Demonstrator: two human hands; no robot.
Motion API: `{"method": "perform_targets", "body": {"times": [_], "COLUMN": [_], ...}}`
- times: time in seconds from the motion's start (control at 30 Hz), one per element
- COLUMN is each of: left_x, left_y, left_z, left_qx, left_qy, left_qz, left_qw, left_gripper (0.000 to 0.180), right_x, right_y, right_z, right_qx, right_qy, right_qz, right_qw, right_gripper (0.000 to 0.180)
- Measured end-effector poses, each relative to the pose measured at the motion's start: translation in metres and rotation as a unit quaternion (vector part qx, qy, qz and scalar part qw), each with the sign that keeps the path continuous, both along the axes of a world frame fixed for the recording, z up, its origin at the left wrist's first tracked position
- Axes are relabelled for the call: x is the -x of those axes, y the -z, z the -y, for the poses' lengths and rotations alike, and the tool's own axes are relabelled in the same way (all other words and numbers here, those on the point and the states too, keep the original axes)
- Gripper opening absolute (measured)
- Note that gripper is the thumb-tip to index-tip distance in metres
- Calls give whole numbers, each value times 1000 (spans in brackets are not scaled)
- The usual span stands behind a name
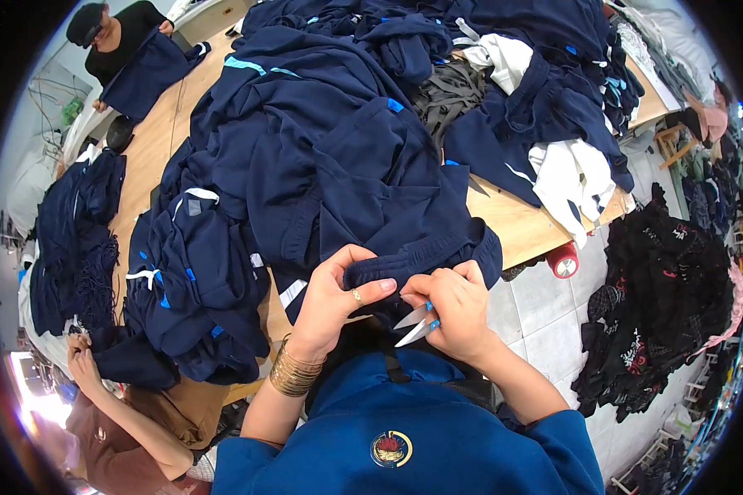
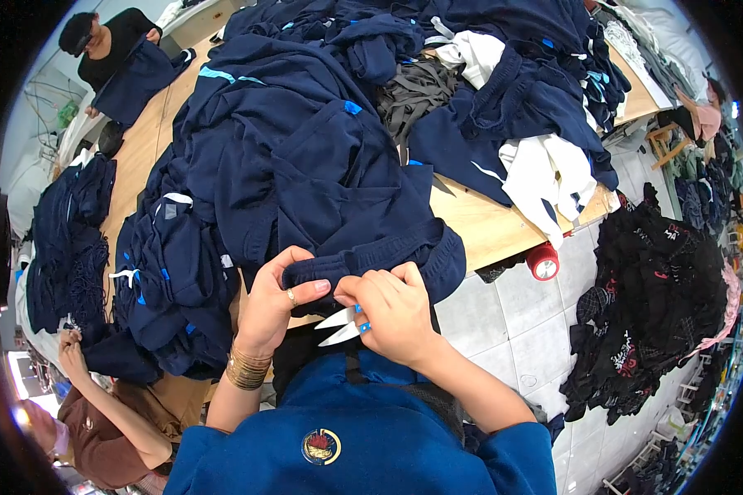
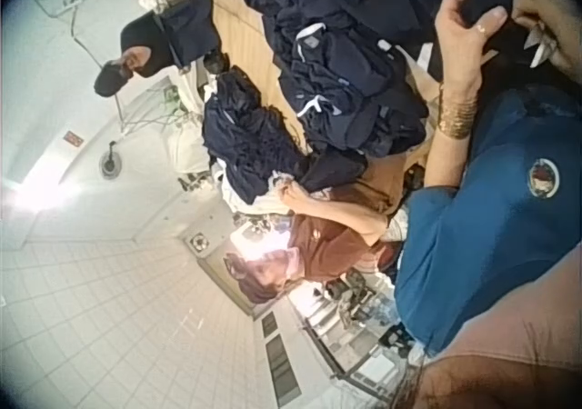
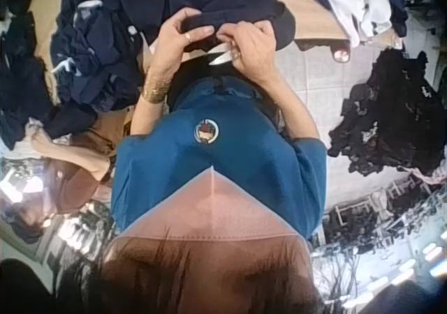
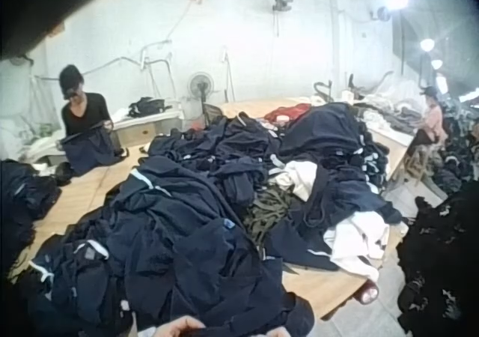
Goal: Trim loose threads from blue athletic shorts at a garment production table.
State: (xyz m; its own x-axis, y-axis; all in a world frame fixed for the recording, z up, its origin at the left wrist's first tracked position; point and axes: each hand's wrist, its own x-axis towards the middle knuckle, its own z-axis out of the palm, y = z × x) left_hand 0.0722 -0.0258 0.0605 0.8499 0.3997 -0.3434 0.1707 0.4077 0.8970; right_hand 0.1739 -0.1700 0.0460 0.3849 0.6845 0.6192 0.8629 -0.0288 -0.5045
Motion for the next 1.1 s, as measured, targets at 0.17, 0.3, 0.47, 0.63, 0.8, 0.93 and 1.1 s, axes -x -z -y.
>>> {"method": "perform_targets", "body": {"times": [0.17, 0.3, 0.47, 0.63, 0.8, 0.93, 1.1], "left_x": [-1, 4, 4, 4, 4, 3, 3], "left_y": [-2, -3, -5, -6, -4, -5, -4], "left_z": [0, -3, -3, -2, -2, -1, -2], "left_qx": [10, 31, 37, 36, 37, 38, 31], "left_qy": [2, -1, 6, 8, 16, 13, 15], "left_qz": [15, 8, 16, 15, 15, 12, 11], "left_qw": [1000, 999, 999, 999, 999, 999, 999], "left_gripper": [24, 24, 23, 24, 25, 24, 25], "right_x": [-6, -27, -31, -27, -24, -26, -25], "right_y": [-15, -41, -33, -27, -27, -27, -29], "right_z": [17, 22, 27, 26, 21, 21, 20], "right_qx": [51, 143, 193, 221, 201, 202, 201], "right_qy": [-69, -20, -9, -14, -13, -12, -6], "right_qz": [-461, -224, -61, 14, 24, 41, 44], "right_qw": [883, 964, 979, 975, 979, 978, 979], "right_gripper": [14, 26, 28, 26, 24, 23, 24]}}
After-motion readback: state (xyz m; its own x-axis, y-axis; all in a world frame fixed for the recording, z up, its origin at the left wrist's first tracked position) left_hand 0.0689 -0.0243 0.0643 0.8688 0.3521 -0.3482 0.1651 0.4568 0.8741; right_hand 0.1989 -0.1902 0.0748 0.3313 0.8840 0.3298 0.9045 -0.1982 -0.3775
